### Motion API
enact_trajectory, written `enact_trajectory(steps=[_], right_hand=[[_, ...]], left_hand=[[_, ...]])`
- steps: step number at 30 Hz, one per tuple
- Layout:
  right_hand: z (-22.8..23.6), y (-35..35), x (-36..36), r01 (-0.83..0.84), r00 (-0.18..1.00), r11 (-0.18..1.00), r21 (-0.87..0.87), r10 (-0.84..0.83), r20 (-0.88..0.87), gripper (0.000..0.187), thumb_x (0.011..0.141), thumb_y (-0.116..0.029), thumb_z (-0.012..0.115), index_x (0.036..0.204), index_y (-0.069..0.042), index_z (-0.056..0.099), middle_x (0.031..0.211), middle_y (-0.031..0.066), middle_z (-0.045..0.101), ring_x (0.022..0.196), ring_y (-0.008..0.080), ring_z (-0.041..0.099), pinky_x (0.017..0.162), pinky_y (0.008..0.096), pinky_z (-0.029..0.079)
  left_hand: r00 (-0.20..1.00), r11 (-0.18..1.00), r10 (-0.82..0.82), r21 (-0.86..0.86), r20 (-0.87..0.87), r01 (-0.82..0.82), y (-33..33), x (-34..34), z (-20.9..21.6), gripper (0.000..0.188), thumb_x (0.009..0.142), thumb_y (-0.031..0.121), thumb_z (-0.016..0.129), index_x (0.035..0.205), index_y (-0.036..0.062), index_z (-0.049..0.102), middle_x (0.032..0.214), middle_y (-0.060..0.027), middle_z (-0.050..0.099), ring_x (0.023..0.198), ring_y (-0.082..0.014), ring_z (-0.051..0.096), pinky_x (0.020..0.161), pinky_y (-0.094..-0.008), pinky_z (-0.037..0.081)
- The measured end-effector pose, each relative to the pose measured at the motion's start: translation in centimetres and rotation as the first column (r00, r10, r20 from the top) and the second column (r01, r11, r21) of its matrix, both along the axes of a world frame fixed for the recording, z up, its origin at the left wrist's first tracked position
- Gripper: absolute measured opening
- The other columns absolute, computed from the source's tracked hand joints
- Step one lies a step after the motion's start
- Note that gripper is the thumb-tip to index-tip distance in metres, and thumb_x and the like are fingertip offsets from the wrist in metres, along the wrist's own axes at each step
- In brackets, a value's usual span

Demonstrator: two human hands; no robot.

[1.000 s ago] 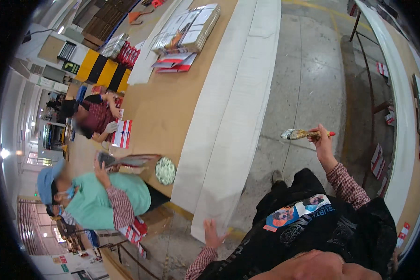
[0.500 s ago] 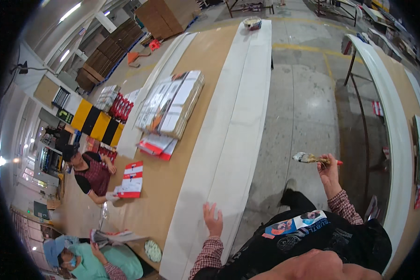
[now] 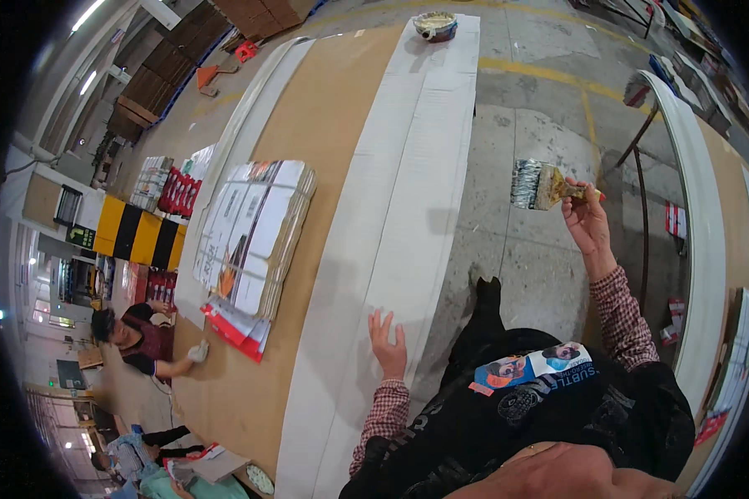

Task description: The person uses a paintbrush to apply a white adhesive substance from a container onto a long, white, corrugated sheet of material. The person repeatedly dips the brush into the container and spreads the adhesive along the length of the sheet, which is laid out on a workbench in a workshop environment.

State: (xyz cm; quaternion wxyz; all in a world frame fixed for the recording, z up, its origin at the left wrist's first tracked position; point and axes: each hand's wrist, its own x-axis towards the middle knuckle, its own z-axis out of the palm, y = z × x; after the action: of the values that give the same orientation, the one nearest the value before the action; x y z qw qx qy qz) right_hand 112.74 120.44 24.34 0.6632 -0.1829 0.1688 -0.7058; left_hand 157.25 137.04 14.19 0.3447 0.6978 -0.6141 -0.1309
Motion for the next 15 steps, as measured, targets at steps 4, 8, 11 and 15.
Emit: enact_trajectory(steps=[4, 8, 11, 15], right_hand=[[-2.2, -9.6, -0.9, -0.046, 0.996, 0.999, 0.016, 0.044, 0.081, 0.024, 0.098, -0.025, 0.056, 0.107, -0.003, 0.062, 0.12, 0.0131, 0.062, 0.087, 0.0217, 0.065, 0.076, 0.0274, 0.058], [-2.4, -19.0, -2.8, -0.073, 0.997, 0.988, 0.134, 0.069, 0.035, 0.025, 0.1, -0.026, 0.053, 0.108, -0.004, 0.061, 0.121, 0.0139, 0.062, 0.085, 0.0217, 0.066, 0.074, 0.0281, 0.058], [-1.9, -26.1, -4.6, -0.052, 0.993, 0.985, 0.166, 0.068, -0.093, 0.023, 0.1, -0.026, 0.052, 0.108, -0.006, 0.061, 0.118, 0.012, 0.063, 0.087, 0.0198, 0.065, 0.079, 0.0288, 0.057], [0.1, -41.4, -7.6, 0.04, 0.978, 0.996, 0.074, -0.024, -0.208, 0.022, 0.1, -0.024, 0.053, 0.107, -0.004, 0.06, 0.113, 0.0076, 0.063, 0.095, 0.0172, 0.063, 0.087, 0.0314, 0.053]], left_hand=[[0.989, 0.992, 0.115, -0.047, -0.09, -0.12, -12.8, -1.9, -0.6, 0.034, 0.089, 0.01, 0.062, 0.123, 0.0052, 0.061, 0.14, -0.0212, 0.047, 0.135, -0.0417, 0.036, 0.111, -0.0467, 0.031], [0.999, 1.0, -0.02, 0.012, -0.034, 0.02, -24.2, -5.5, -0.5, 0.045, 0.088, 0.02, 0.065, 0.13, 0.0062, 0.057, 0.146, -0.02, 0.042, 0.137, -0.0424, 0.031, 0.112, -0.0507, 0.026], [0.974, 0.972, -0.188, 0.165, 0.126, 0.167, -32.7, -9.7, -1.0, 0.058, 0.087, 0.03, 0.066, 0.138, 0.0084, 0.049, 0.149, -0.0189, 0.038, 0.14, -0.0418, 0.026, 0.113, -0.0544, 0.022], [0.925, 0.931, -0.268, 0.32, 0.269, 0.176, -42.9, -14.9, -1.1, 0.065, 0.087, 0.038, 0.064, 0.142, 0.0107, 0.042, 0.151, -0.0174, 0.034, 0.142, -0.039, 0.023, 0.112, -0.0585, 0.019]])
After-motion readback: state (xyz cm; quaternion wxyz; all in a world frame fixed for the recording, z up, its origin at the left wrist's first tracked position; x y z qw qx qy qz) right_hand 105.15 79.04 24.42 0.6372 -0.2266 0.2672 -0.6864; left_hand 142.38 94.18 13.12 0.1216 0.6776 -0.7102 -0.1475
